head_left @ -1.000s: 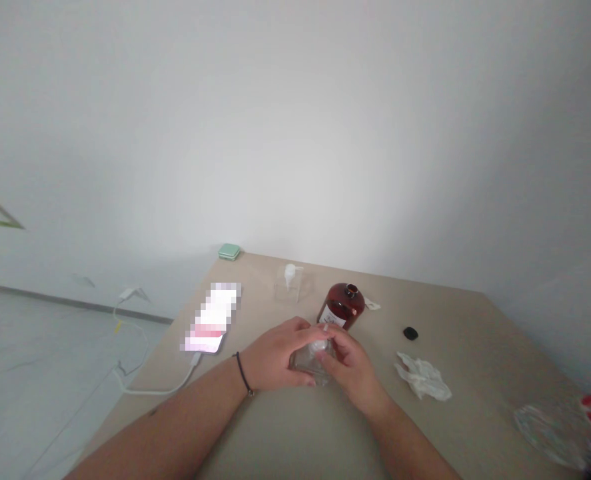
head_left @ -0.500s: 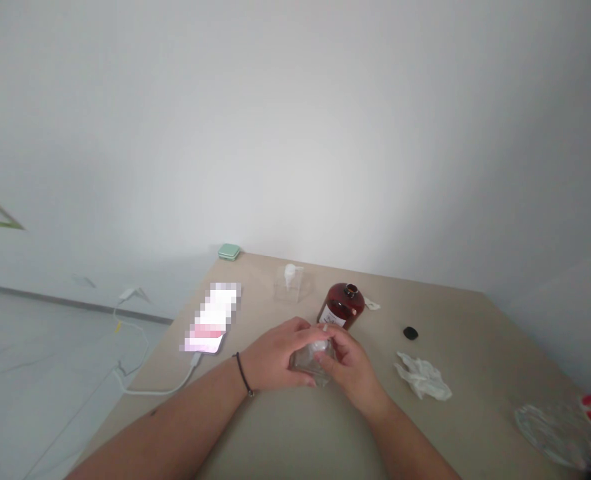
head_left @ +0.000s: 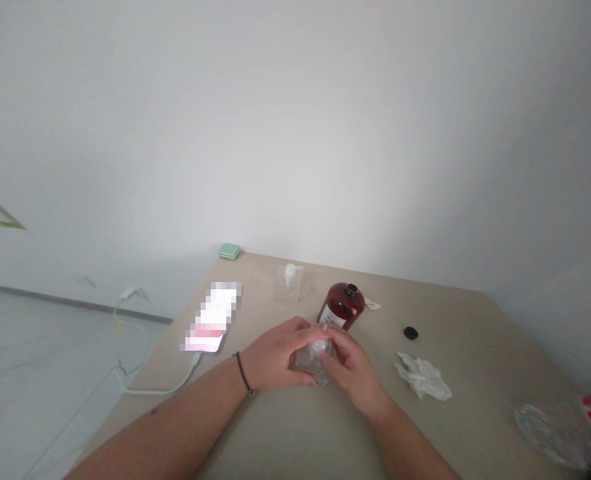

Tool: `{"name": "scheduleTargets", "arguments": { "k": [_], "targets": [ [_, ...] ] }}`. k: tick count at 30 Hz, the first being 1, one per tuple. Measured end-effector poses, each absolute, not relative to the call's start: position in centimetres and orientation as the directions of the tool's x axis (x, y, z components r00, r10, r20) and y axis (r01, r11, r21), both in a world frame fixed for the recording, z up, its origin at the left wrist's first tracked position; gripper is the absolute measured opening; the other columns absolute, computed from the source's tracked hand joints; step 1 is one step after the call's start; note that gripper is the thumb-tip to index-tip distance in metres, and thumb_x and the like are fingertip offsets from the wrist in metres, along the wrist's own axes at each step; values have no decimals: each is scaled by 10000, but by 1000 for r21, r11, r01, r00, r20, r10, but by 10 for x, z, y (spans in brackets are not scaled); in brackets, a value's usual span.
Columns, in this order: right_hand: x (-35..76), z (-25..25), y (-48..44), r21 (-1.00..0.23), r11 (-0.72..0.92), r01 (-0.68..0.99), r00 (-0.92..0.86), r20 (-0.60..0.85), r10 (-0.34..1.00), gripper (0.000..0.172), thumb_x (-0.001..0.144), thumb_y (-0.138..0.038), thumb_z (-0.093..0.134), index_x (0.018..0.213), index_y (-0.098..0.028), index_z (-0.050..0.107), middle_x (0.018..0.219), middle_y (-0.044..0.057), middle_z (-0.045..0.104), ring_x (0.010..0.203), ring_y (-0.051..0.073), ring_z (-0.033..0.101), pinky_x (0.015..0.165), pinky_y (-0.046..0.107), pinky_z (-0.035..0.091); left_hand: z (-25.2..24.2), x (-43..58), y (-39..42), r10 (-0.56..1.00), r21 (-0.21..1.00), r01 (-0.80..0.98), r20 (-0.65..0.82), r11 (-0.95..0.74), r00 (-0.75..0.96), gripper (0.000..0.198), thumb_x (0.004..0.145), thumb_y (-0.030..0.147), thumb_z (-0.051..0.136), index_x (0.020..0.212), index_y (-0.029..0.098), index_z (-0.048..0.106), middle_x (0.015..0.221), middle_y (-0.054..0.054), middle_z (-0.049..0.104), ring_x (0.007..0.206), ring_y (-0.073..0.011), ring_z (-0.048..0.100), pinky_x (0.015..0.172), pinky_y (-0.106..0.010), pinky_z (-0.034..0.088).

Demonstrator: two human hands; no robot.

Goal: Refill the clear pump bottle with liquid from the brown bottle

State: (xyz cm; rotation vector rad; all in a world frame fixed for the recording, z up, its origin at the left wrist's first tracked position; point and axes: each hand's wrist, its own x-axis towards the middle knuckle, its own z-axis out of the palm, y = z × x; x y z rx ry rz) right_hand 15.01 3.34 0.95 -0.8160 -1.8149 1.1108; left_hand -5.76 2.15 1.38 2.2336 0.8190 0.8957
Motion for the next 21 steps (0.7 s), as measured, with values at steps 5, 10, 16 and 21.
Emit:
{"name": "scheduleTargets", "arguments": {
  "k": [5,10,16,21],
  "targets": [
    [149,9,33,-923,369,111,-423,292,858,354,863,-508,682,1098,-244,686,1140,94,697,1102,283,641,1009,473,476,15,-57,21,718,706,317,382,-633,582,814,773,448,805,1474,291,422,1258,-118,571,1144,-277,564,1009,-435,478],
    [149,12,33,-919,379,112,-426,300,853,387,851,-527,690,1122,-251,683,1165,95,698,1120,290,640,1008,475,481,16,-57,21,720,712,316,376,-627,583,817,772,447,806,1474,289,420,1270,-122,562,1148,-279,564,1014,-435,477],
    [149,13,33,-915,390,103,-421,315,851,318,868,-496,678,1075,-255,694,1115,80,709,1069,273,653,974,446,499,16,-58,21,712,705,312,385,-638,587,814,778,468,794,1477,297,414,1251,-115,574,1138,-278,569,1003,-430,481],
    [150,10,33,-916,388,99,-424,314,850,331,871,-483,679,1115,-259,686,1151,83,698,1102,275,643,995,451,486,15,-57,21,721,712,313,381,-628,579,818,770,455,805,1474,296,421,1275,-124,561,1151,-283,568,1011,-438,479]
  ]
}}
